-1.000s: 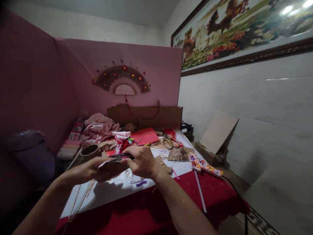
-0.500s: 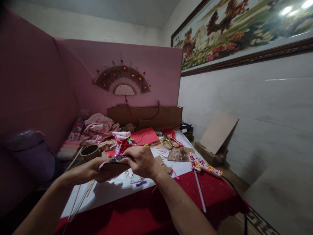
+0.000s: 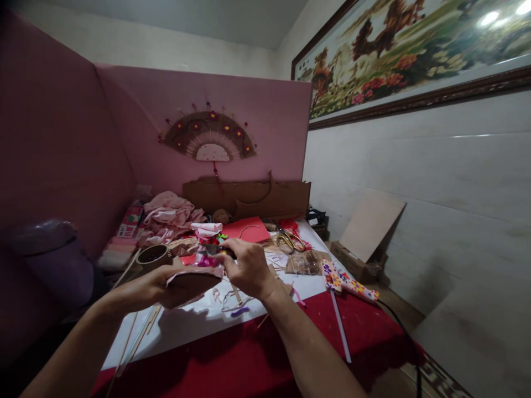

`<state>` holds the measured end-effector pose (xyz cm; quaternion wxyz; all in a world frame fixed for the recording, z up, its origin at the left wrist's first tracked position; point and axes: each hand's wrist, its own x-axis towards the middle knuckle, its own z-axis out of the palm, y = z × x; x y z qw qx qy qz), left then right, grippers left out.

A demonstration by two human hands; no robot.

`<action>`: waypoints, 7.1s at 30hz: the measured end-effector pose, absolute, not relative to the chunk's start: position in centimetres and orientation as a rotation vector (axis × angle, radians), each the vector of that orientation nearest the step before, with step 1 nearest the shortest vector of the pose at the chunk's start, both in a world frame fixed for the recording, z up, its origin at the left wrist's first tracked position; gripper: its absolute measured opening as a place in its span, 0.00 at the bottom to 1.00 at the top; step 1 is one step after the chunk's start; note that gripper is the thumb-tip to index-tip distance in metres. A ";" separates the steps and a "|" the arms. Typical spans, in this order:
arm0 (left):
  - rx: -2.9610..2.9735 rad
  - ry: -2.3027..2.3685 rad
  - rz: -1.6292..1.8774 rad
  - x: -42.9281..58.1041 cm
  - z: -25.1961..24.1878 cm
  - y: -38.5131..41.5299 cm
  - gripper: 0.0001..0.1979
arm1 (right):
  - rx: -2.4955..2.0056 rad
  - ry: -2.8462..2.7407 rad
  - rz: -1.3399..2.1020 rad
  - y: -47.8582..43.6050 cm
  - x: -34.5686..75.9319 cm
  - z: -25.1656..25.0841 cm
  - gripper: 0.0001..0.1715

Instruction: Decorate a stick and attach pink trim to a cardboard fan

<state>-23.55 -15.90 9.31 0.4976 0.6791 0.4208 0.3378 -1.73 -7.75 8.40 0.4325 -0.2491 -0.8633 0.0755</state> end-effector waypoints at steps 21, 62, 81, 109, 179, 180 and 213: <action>1.284 1.105 1.736 -24.0 7.9 -13.6 0.26 | -1.555 -2.135 -0.053 -3.5 -1.7 5.7 0.12; 1.160 0.783 1.355 -20.6 7.0 -14.8 0.18 | -0.134 -1.636 1.038 -6.9 -2.1 8.2 0.10; 1.167 0.741 1.386 -21.1 7.2 -14.8 0.20 | -0.669 -1.501 0.724 -2.9 -2.2 6.4 0.07; 1.086 0.766 1.417 -20.1 6.3 -14.2 0.21 | -0.227 -1.338 1.328 -6.6 -4.3 7.2 0.14; 0.831 0.554 1.654 -20.8 8.7 -15.2 0.13 | -0.363 -1.561 1.309 -7.6 -6.8 3.6 0.18; 0.834 0.554 1.667 -20.9 8.5 -15.2 0.12 | -0.358 -1.561 1.312 -7.6 -6.8 3.6 0.18; 0.934 0.582 1.818 -21.4 9.1 -14.9 0.25 | -0.520 -1.540 1.196 -8.6 -5.9 4.8 0.32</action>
